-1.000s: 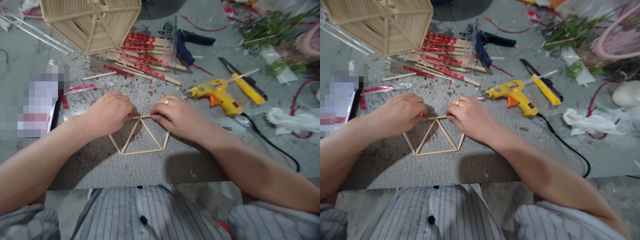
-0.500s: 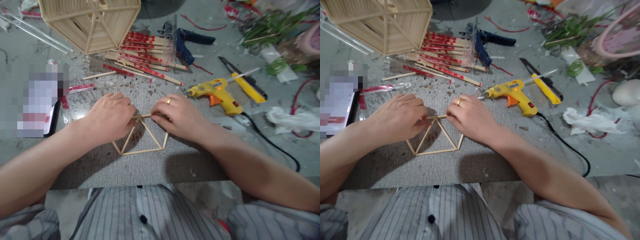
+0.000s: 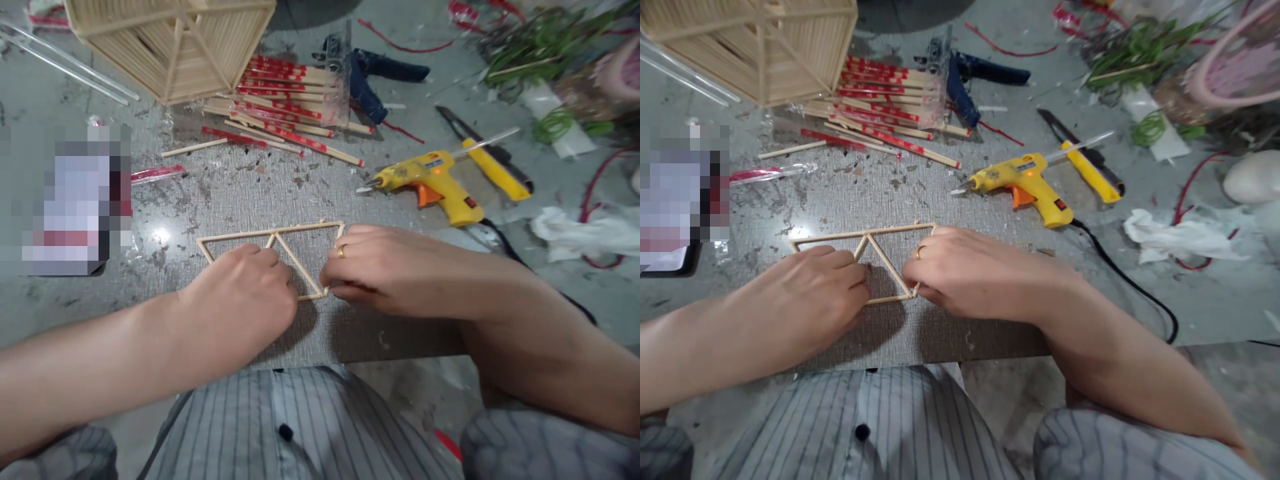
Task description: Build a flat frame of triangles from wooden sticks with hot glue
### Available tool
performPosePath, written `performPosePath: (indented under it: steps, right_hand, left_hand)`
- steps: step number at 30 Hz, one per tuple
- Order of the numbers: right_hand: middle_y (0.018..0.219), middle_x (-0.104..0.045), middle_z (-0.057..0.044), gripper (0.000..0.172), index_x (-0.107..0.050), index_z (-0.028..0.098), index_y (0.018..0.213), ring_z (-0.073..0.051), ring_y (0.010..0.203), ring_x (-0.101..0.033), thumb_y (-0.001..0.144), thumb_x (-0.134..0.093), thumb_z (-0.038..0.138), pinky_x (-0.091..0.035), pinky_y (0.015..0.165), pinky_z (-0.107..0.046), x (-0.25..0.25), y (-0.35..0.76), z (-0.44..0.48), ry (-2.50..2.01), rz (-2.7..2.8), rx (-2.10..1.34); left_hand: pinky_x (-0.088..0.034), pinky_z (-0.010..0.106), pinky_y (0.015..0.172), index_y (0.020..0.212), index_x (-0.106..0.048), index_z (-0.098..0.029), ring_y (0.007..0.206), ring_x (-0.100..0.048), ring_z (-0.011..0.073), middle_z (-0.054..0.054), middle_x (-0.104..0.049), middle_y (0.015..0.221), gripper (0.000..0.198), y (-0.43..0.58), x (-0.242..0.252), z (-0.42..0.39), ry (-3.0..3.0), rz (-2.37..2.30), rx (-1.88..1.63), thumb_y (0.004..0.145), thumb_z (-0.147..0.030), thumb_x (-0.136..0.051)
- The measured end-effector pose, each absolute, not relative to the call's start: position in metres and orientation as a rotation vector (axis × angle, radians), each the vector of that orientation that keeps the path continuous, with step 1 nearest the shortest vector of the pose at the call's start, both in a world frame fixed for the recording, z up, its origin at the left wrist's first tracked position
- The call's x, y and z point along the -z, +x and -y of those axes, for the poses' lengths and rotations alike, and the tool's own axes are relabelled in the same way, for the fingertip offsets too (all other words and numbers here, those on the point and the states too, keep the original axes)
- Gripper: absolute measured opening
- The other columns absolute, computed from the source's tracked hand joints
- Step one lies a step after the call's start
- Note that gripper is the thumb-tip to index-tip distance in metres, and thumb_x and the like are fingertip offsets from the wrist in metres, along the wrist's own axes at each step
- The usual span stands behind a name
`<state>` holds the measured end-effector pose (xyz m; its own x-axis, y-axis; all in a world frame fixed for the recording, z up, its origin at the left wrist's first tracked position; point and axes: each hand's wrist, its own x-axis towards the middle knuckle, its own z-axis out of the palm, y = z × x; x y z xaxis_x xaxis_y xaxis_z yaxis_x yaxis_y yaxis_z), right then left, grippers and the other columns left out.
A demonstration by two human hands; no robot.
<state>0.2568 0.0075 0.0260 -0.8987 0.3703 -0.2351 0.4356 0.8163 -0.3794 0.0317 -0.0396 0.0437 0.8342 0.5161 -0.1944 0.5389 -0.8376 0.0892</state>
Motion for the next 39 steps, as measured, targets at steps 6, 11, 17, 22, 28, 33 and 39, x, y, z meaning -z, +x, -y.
performPosePath:
  steps: [6, 11, 17, 22, 28, 33, 39]
  right_hand:
    - [0.069, -0.058, -0.001, 0.018, -0.058, 0.018, 0.075, -0.016, 0.068, -0.045, 0.088, -0.049, 0.009, -0.026, 0.068, -0.031, -0.013, 0.261, -0.003, 0.645, -2.922, 0.515]
    - [0.073, -0.057, -0.001, 0.020, -0.058, 0.018, 0.076, -0.016, 0.070, -0.045, 0.092, -0.050, 0.010, -0.025, 0.066, -0.030, -0.012, 0.260, -0.005, 0.642, -2.884, 0.575]
    - [0.070, -0.056, -0.001, 0.024, -0.059, 0.019, 0.073, -0.016, 0.069, -0.044, 0.092, -0.050, 0.008, -0.025, 0.065, -0.030, -0.013, 0.257, -0.007, 0.603, -2.918, 0.620]
    - [0.073, -0.057, -0.002, 0.023, -0.061, 0.018, 0.075, -0.016, 0.070, -0.044, 0.092, -0.049, 0.008, -0.025, 0.065, -0.030, -0.015, 0.257, -0.009, 0.593, -2.936, 0.602]
    - [0.075, -0.057, -0.002, 0.025, -0.060, 0.018, 0.074, -0.016, 0.071, -0.044, 0.093, -0.048, 0.007, -0.026, 0.067, -0.030, -0.016, 0.257, -0.009, 0.587, -2.918, 0.642]
    - [0.077, -0.058, -0.002, 0.026, -0.059, 0.018, 0.074, -0.017, 0.073, -0.046, 0.093, -0.047, 0.007, -0.027, 0.068, -0.030, -0.014, 0.257, -0.010, 0.555, -2.912, 0.702]
    - [0.076, -0.059, -0.003, 0.025, -0.059, 0.018, 0.072, -0.016, 0.073, -0.045, 0.092, -0.049, 0.007, -0.026, 0.066, -0.030, -0.012, 0.256, -0.012, 0.541, -2.901, 0.712]
  left_hand:
    - [-0.037, 0.032, 0.060, 0.067, -0.064, -0.016, 0.073, -0.063, 0.0209, 0.003, -0.066, 0.070, 0.016, 0.042, -0.035, 0.036, 2.863, -0.839, 0.337, 0.080, -0.009, -0.069]
    - [-0.037, 0.032, 0.060, 0.066, -0.065, -0.016, 0.073, -0.064, 0.0194, 0.003, -0.067, 0.070, 0.017, 0.041, -0.029, 0.034, 2.853, -0.820, 0.293, 0.081, -0.011, -0.071]
    - [-0.038, 0.033, 0.062, 0.072, -0.069, -0.018, 0.075, -0.064, 0.0215, 0.003, -0.069, 0.074, 0.012, 0.041, -0.029, 0.031, 2.796, -0.797, 0.361, 0.081, -0.012, -0.072]
    - [-0.039, 0.033, 0.062, 0.073, -0.070, -0.018, 0.076, -0.064, 0.0216, 0.002, -0.069, 0.074, 0.011, 0.041, -0.029, 0.031, 2.801, -0.796, 0.301, 0.081, -0.012, -0.072]
    - [-0.037, 0.032, 0.060, 0.068, -0.068, -0.017, 0.070, -0.063, 0.0193, 0.002, -0.067, 0.069, 0.014, 0.045, -0.027, 0.030, 2.818, -0.817, 0.223, 0.080, -0.013, -0.074]
    - [-0.038, 0.033, 0.060, 0.069, -0.069, -0.017, 0.070, -0.064, 0.0202, 0.002, -0.069, 0.069, 0.013, 0.046, -0.022, 0.030, 2.822, -0.783, 0.200, 0.081, -0.013, -0.074]
    - [-0.040, 0.030, 0.061, 0.072, -0.070, -0.017, 0.072, -0.064, 0.0192, 0.003, -0.071, 0.073, 0.011, 0.048, -0.026, 0.027, 2.793, -0.786, 0.232, 0.082, -0.014, -0.074]
